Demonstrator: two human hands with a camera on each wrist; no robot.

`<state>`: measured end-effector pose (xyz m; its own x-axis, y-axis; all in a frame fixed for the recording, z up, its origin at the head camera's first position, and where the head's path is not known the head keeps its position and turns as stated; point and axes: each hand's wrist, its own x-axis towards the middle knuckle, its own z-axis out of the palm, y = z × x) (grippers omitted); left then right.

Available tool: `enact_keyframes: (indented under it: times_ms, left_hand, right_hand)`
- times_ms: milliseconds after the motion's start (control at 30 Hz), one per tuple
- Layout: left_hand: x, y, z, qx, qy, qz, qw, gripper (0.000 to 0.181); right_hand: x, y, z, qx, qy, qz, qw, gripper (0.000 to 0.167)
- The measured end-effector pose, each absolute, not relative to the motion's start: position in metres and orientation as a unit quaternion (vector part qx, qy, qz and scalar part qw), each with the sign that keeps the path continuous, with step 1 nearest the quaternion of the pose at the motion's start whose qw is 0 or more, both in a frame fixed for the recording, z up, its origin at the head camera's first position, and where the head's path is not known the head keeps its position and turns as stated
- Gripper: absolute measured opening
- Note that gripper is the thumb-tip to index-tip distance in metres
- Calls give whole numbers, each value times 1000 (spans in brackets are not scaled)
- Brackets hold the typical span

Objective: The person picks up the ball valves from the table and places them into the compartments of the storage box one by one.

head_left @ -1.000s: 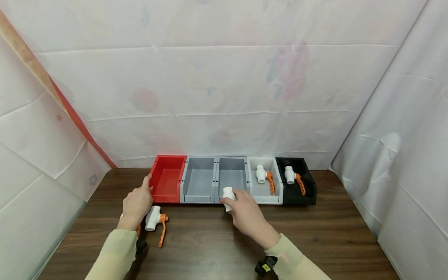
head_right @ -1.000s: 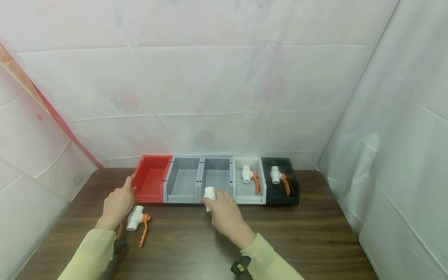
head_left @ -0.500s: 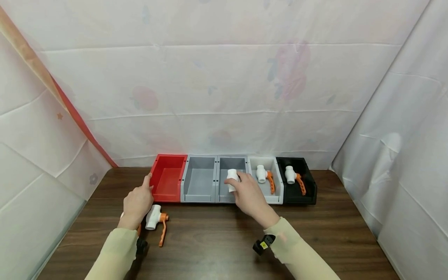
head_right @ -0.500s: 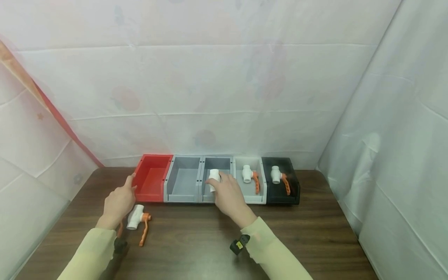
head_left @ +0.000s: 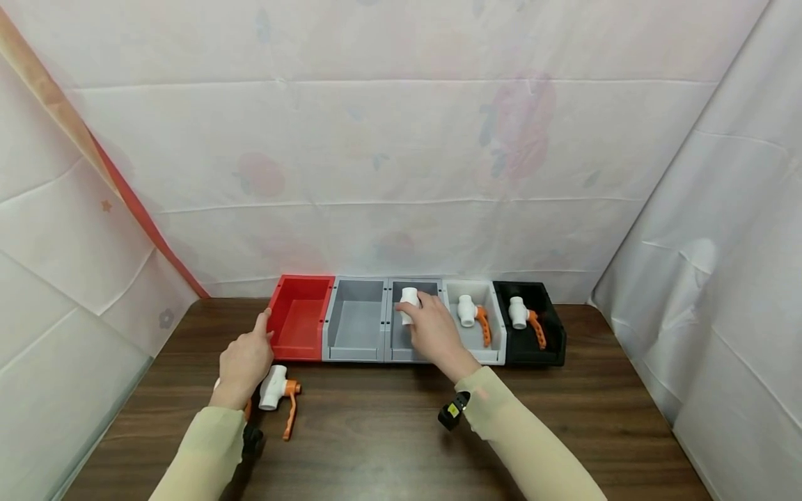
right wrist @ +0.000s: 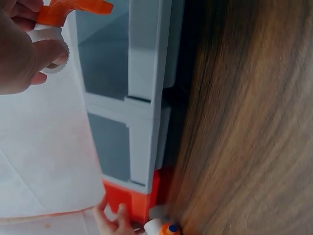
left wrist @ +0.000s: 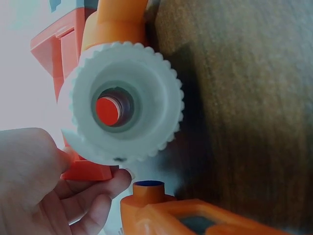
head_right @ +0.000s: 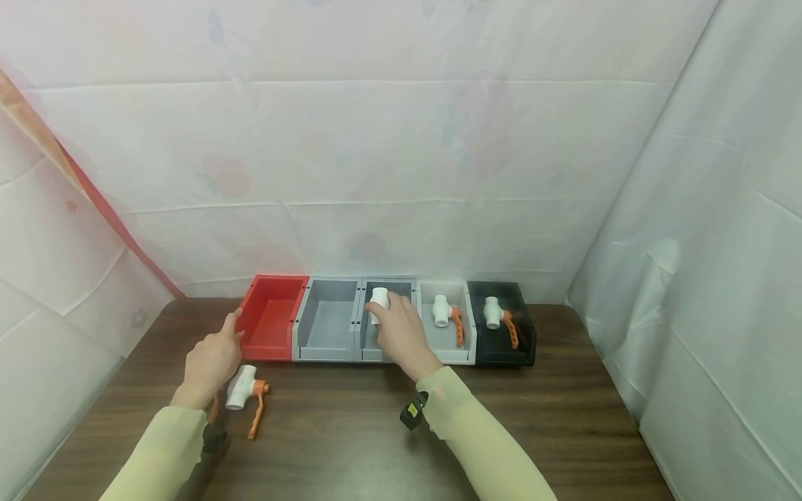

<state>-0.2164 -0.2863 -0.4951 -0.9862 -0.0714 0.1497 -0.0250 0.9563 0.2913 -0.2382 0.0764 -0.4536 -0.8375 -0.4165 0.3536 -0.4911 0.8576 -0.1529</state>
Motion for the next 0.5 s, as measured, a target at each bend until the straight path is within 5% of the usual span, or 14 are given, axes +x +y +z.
enact_keyframes:
  times_ms: [500]
  left_hand:
    - [-219, -285, -495, 25, -986, -146, 72, 56]
  right_hand:
    - [-268, 77, -459, 231, -969, 30, 86, 43]
